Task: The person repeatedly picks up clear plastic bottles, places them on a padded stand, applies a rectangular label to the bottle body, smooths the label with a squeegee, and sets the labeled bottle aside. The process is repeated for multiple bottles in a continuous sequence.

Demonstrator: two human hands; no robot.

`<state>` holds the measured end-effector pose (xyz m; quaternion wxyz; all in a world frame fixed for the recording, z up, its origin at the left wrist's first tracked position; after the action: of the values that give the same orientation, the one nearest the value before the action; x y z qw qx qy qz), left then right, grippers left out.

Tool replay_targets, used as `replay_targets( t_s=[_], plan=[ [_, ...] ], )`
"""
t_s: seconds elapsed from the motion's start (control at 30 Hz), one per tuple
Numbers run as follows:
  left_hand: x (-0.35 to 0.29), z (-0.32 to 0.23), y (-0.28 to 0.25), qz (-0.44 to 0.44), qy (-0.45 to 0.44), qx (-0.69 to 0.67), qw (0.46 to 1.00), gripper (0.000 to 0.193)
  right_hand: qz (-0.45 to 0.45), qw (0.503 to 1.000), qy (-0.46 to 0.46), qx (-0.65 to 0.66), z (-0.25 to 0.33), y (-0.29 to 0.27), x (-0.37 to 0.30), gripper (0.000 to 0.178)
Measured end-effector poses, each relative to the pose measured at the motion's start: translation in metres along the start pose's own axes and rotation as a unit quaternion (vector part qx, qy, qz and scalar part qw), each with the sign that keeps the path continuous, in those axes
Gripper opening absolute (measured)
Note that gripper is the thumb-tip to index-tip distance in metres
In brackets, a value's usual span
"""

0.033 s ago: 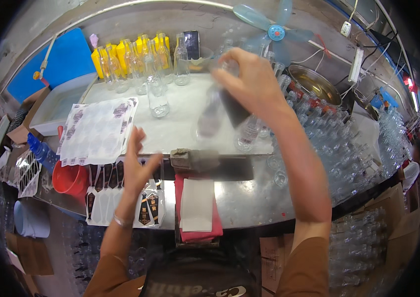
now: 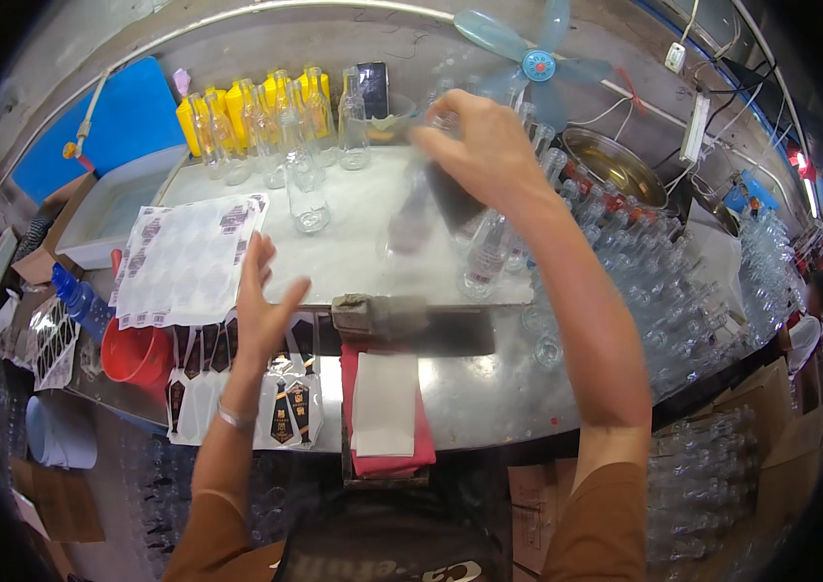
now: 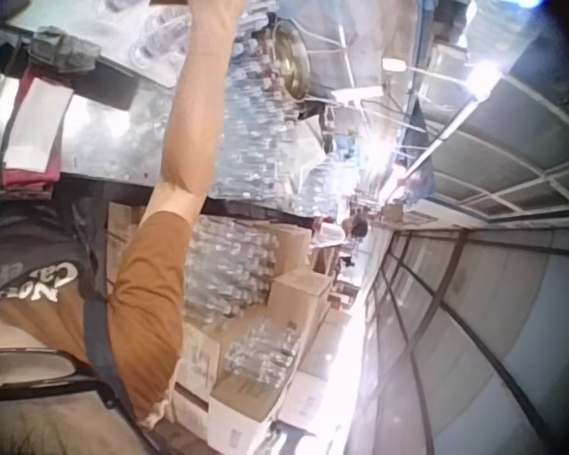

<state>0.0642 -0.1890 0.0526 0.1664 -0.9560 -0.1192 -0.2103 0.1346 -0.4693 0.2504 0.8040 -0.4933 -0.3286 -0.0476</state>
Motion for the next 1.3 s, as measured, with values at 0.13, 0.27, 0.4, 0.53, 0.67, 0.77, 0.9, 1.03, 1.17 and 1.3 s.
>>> replay_targets(
  t_s=[0.13, 0.27, 0.4, 0.53, 0.67, 0.77, 0.9, 1.03, 1.17, 1.3],
  plan=[
    [0.091, 0.055, 0.013, -0.056, 0.046, 0.074, 0.995, 0.106, 0.0, 0.997, 0.047, -0.068, -0.029, 0.048, 0.036, 0.044],
    [0.136, 0.09, 0.033, -0.05, 0.018, 0.077, 0.996, 0.111, 0.067, 0.986, 0.124, -0.095, -0.037, 0.067, 0.049, 0.043],
    [0.146, 0.091, 0.053, -0.031, -0.044, 0.022, 0.998, 0.102, 0.079, 0.977, 0.153, -0.123, -0.045, 0.073, 0.05, 0.043],
    [0.135, 0.084, 0.051, -0.039, -0.016, 0.032, 0.999, 0.092, -0.035, 0.983, 0.067, -0.166, -0.026, 0.065, 0.031, 0.041],
    [0.066, 0.023, 0.039, 0.039, -0.011, -0.099, 0.994, 0.079, -0.054, 0.996, -0.059, -0.033, 0.012, 0.042, -0.023, 0.042],
    [-0.001, -0.021, 0.038, 0.154, -0.11, -0.259, 0.947, 0.076, 0.055, 0.989, -0.076, 0.118, 0.028, 0.044, -0.101, 0.046],
    [-0.079, -0.045, 0.049, 0.241, -0.183, -0.218, 0.928, 0.075, 0.203, 0.922, 0.077, 0.32, 0.033, 0.067, -0.196, 0.055],
    [-0.127, -0.027, 0.06, 0.259, -0.282, -0.123, 0.915, 0.072, 0.254, 0.874, 0.197, 0.364, 0.03, 0.095, -0.262, 0.056],
    [-0.151, -0.02, 0.055, 0.234, -0.265, -0.127, 0.927, 0.075, 0.244, 0.839, 0.215, 0.437, 0.017, 0.127, -0.294, 0.052],
    [-0.154, -0.047, 0.045, 0.214, -0.197, -0.065, 0.954, 0.08, 0.251, 0.809, 0.232, 0.478, 0.006, 0.138, -0.3, 0.049]
  ],
)
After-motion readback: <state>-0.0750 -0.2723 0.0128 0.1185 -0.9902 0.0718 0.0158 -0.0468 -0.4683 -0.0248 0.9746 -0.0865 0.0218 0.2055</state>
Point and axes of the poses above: each hand's wrist, its own x-axis towards the middle knuckle, its own y-axis out of the palm, z = x × y, the point moved 2 cm from there along x, towards the middle knuckle, and after that the axes turned 4 degrees about -x, right-handed, at the moved point
